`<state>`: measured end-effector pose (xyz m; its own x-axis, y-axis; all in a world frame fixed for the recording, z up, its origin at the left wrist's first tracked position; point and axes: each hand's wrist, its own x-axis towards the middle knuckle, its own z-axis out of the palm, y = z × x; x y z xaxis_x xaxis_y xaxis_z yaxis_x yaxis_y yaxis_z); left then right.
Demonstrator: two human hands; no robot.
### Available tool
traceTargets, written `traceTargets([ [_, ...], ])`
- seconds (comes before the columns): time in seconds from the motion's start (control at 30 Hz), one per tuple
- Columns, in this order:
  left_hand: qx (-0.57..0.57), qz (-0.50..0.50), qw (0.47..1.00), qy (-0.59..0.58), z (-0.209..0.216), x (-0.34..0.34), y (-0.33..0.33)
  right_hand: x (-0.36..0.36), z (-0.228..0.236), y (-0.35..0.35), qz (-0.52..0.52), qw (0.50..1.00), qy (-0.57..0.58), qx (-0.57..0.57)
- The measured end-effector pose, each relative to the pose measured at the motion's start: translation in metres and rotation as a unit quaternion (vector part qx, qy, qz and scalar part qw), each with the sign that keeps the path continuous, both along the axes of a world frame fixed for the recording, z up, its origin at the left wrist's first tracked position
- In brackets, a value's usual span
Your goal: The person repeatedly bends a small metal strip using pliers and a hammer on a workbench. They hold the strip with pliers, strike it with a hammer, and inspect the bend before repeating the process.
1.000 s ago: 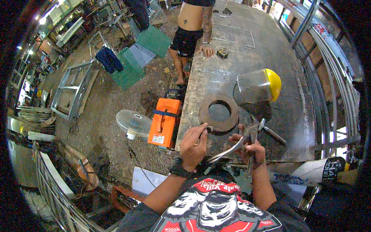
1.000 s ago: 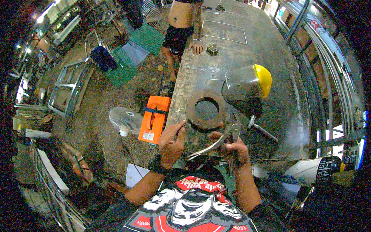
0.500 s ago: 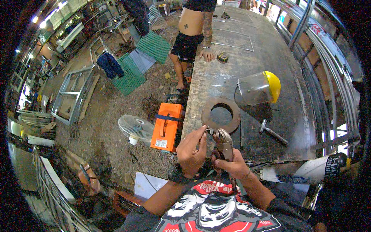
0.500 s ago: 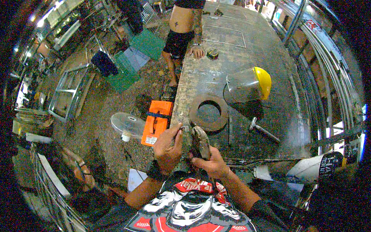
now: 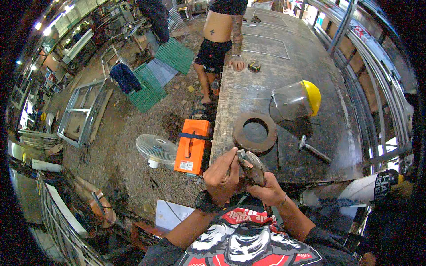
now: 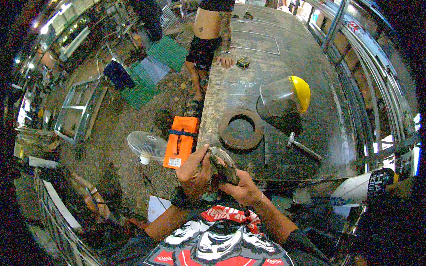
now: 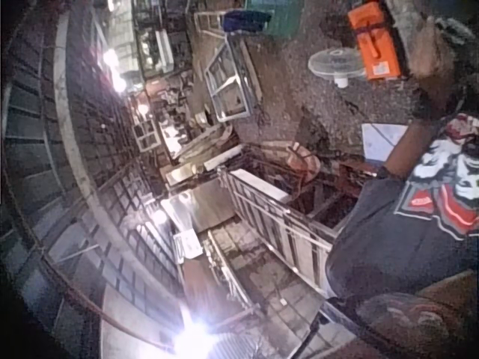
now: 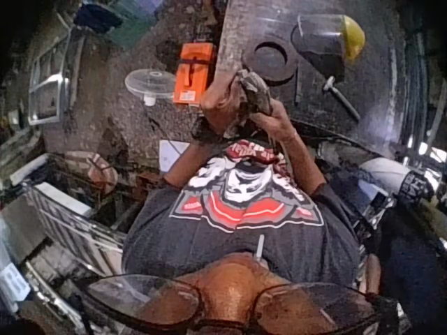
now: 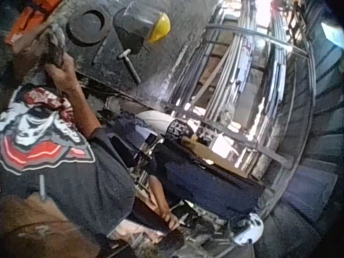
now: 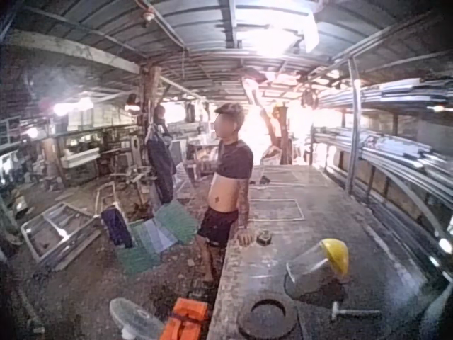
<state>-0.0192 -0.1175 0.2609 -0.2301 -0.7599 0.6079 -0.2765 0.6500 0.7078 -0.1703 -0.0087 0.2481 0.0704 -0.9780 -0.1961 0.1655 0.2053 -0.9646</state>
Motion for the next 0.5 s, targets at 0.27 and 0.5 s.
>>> traceTargets([
  [0.27, 0.041, -0.019, 0.999, 0.006, -0.01, 0.004, 0.009, 0.018, -0.008, -0.001, -0.02, 0.999, -0.032, -0.001],
  [0.5, 0.054, -0.011, 0.998, 0.015, -0.012, 0.007, 0.011, 0.022, -0.01, -0.001, -0.038, 0.999, 0.002, -0.037],
])
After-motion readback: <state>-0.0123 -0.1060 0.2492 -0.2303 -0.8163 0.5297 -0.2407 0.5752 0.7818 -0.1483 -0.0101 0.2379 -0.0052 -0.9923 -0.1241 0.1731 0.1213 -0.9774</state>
